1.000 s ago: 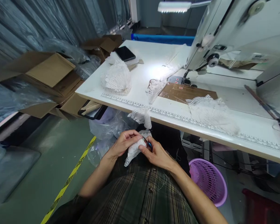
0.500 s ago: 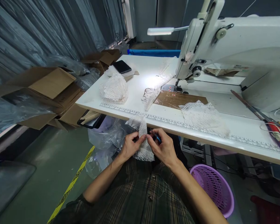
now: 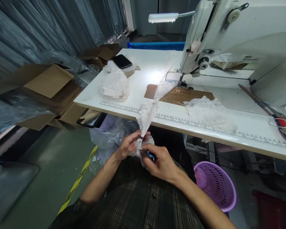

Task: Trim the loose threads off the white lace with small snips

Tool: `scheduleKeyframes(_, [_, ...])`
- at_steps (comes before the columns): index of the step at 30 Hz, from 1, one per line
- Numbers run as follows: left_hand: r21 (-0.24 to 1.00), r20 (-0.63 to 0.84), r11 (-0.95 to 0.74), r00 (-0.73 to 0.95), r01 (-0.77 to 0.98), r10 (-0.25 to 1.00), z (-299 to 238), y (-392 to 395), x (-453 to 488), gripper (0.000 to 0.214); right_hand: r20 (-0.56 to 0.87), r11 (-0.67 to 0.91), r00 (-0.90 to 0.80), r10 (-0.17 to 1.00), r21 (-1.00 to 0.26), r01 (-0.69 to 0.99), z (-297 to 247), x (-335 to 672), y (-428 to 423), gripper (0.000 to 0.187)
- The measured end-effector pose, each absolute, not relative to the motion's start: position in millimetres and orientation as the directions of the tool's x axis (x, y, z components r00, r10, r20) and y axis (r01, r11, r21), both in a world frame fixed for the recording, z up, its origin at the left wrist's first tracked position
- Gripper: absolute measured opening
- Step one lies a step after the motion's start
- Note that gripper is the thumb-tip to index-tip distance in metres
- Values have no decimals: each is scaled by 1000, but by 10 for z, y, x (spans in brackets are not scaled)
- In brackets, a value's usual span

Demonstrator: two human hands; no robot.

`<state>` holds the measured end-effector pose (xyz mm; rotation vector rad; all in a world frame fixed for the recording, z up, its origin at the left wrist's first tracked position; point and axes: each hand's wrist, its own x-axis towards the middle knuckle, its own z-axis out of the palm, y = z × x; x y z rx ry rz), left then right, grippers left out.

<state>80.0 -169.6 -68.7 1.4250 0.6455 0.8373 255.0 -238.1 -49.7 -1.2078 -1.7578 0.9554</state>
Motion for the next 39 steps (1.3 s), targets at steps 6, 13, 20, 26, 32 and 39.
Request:
scheduleKeyframes(6, [993,-56,102,539,-56,840,-631,-1730,786,25,75,157,-236,969,-924,348,-538,2647,-2360,27])
scheduleKeyframes(13, [984,-165,179,489,18,857,-616,-1765,750,27,34,147,-241,970,-872,467,-577,2635,-2103,46])
scheduleKeyframes(20, [980,-179,199,470,6,865,-622,-1760,752,26,37,135,-188,981,-832,538,-617,2633,-2095,46])
scheduleKeyframes(26, [977,-183,214,490,-7,852,-617,-1749,768,27,64,193,-244,968,-813,550,-644,2602,-2160,44])
scheduleKeyframes(32, [979,-195,200,510,46,837,-628,-1776,777,30,56,141,-161,985,-801,582,-701,2596,-2158,43])
scheduleKeyframes(39, [976,-90,-28,515,218,853,-877,-1674,835,30,-95,23,-204,974,-858,513,-910,2672,-2276,32])
